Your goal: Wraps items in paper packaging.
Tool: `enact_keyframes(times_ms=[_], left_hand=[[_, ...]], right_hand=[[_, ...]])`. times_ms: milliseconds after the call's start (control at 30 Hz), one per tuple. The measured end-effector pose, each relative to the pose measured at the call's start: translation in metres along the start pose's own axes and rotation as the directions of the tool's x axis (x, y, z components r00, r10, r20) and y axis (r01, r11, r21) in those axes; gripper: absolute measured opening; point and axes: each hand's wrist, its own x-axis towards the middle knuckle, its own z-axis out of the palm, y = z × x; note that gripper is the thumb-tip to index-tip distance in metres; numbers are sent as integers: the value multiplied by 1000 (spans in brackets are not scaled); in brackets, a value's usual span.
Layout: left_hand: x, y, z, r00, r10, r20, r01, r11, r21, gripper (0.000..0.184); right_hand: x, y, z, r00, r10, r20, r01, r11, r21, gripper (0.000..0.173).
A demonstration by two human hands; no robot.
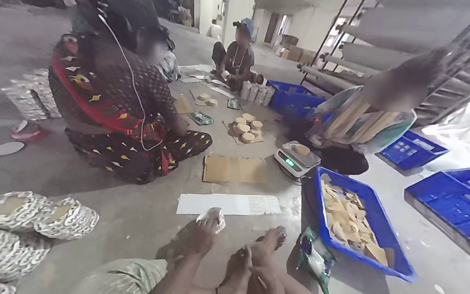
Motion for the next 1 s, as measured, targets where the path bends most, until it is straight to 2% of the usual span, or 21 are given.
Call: enact_keyframes(times_ms=[100, 133, 200, 267, 300, 367, 400, 433, 500, 600, 700, 767, 833, 867, 933, 967, 1000], left_hand=[[-11, 1, 37, 995, 41, 88, -59, 975, 213, 35], [-16, 8, 39, 982, 15, 189, -59, 972, 228, 39], [-15, 16, 30, 911, -78, 405, 0, 982, 189, 49], [-14, 18, 19, 877, -127, 463, 57, 985, 163, 56], [-12, 16, 13, 893, -135, 430, 81, 987, 141, 56], [-5, 9, -1, 893, -181, 413, 130, 980, 149, 64], [-3, 5, -6, 882, -198, 428, 140, 977, 162, 65], [-1, 0, -10, 878, -187, 441, 133, 979, 151, 58], [4, -9, -16, 882, -113, 457, 79, 993, 92, 39], [12, -10, -26, 872, 0, 490, -17, 999, 30, 27], [18, -10, -27, 845, 40, 533, -57, 998, 16, 36], [20, -13, -23, 849, 57, 525, -85, 996, 30, 36], [21, -14, -20, 831, 67, 553, -115, 992, 52, 34], [23, -14, -19, 816, 60, 575, -122, 990, 69, 33], [26, -17, -17, 790, 57, 610, -131, 988, 77, 33], [27, -18, -16, 788, 76, 612, -146, 987, 66, 33], [29, -19, -15, 787, 91, 610, -153, 987, 51, 32]], right_hand=[[3, -2, 6, 992, -123, -41, 119, 988, -97, 20], [5, 0, 10, 985, -161, -54, 153, 979, -131, 19], [19, 0, 25, 983, -184, -16, 177, 962, -207, 22], [44, -4, 43, 975, -167, 146, 206, 926, -316, 35], [63, -9, 53, 950, -100, 295, 213, 900, -380, 44], [104, -24, 76, 839, 64, 540, 271, 812, -517, 56], [120, -28, 87, 783, 121, 611, 300, 786, -541, 56], [133, -29, 97, 754, 147, 640, 310, 780, -544, 52], [155, -26, 103, 738, 157, 656, 277, 817, -506, 40], [163, -18, 100, 760, 128, 637, 244, 853, -462, 39], [162, -16, 101, 725, 162, 670, 248, 845, -474, 53], [157, -15, 104, 743, 131, 656, 255, 852, -458, 43], [150, -15, 102, 801, 59, 595, 264, 858, -441, 25], [148, -18, 97, 822, 39, 568, 256, 865, -431, 21], [138, -23, 82, 900, 22, 435, 139, 932, -336, 20], [130, -19, 80, 962, 14, 274, 46, 976, -213, 18], [123, -13, 82, 989, 67, 136, -57, 996, -74, 18]])
